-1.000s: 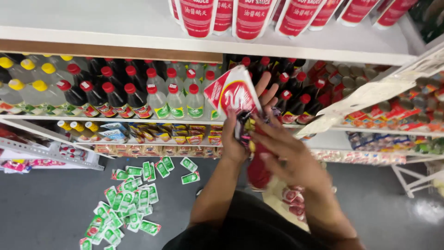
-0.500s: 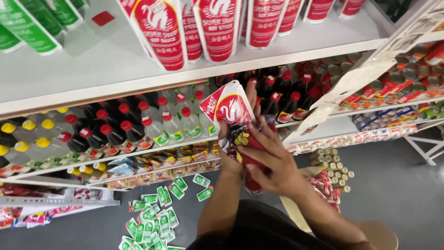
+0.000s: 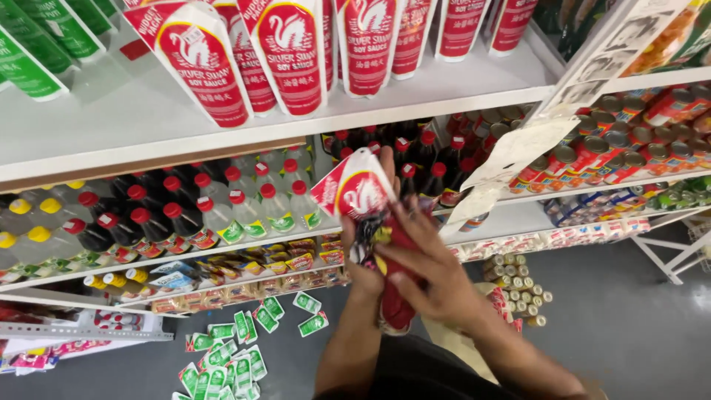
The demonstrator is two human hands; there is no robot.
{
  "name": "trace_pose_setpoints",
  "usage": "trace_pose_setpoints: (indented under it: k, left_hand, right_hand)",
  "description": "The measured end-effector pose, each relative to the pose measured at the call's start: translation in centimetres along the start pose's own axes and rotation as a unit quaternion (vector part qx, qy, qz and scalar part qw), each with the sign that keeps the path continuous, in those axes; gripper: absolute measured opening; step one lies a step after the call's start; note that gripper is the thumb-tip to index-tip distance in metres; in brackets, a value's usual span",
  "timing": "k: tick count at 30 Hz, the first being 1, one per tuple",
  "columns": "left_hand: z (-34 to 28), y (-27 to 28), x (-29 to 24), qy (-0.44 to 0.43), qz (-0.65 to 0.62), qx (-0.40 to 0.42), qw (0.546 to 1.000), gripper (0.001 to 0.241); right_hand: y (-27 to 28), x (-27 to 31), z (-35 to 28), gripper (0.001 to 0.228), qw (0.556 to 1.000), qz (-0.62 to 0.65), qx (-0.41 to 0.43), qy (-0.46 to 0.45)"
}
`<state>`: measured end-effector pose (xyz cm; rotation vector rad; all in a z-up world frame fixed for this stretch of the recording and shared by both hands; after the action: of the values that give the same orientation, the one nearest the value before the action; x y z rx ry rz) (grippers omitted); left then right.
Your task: Wiping and organizing individual condiment pouches in a grocery store aisle.
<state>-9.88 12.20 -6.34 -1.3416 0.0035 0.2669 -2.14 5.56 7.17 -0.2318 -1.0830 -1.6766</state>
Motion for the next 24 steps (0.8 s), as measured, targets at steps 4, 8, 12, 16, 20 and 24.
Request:
trace_pose_setpoints:
  k: [4, 8, 12, 16, 20, 24]
  left_hand:
    - [-2.8, -1.2, 5.3, 0.021, 0.146, 0.088, 0.985, 0.059]
    - [-4.3, -8.1, 5.3, 0.017, 0.291, 0.139, 0.946, 0.058]
    - [-4.0, -8.3, 4.0, -0.083, 0.321, -0.022, 0.943, 0.06]
    - [-4.8, -12.7, 0.9, -0.198, 0.315, -0.095, 0.923, 0.061]
    - [-5.2, -7.8, 4.8, -0.124, 0.441, 0.005, 0.889, 0.055]
    - [-4.6, -9.3, 6.5, -0.083, 0.333, 0.039, 0.939, 0.057]
  right_hand:
    - [6.7, 1.2, 3.0, 0.034, 0.996, -0.031, -0.083, 0.018]
    - [9.1, -0.9, 1.4, 0.038, 0.98, -0.035, -0.196, 0.022]
    - [4.3, -0.7, -2.0, 0.051, 0.995, 0.078, -0.021, 0.056]
    - [4.0, -1.9, -3.1, 0.05, 0.997, 0.065, 0.032, 0.032]
    - [9.3, -1.4, 0.1, 0.043, 0.996, 0.074, -0.04, 0.024]
    - [10.3, -2.0, -0.5, 0.054, 0.998, 0.048, -0.05, 0.002]
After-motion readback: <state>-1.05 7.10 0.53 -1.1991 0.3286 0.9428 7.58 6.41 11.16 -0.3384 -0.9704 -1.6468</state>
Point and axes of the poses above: each hand's wrist, its own z-axis towards the middle knuckle, its own y-axis out of the back of the hand, x = y × z, the point moved 9 cm from there along z, towards the middle knuckle, and after that the axes turned 11 degrees about -y, right-handed, at the moved point
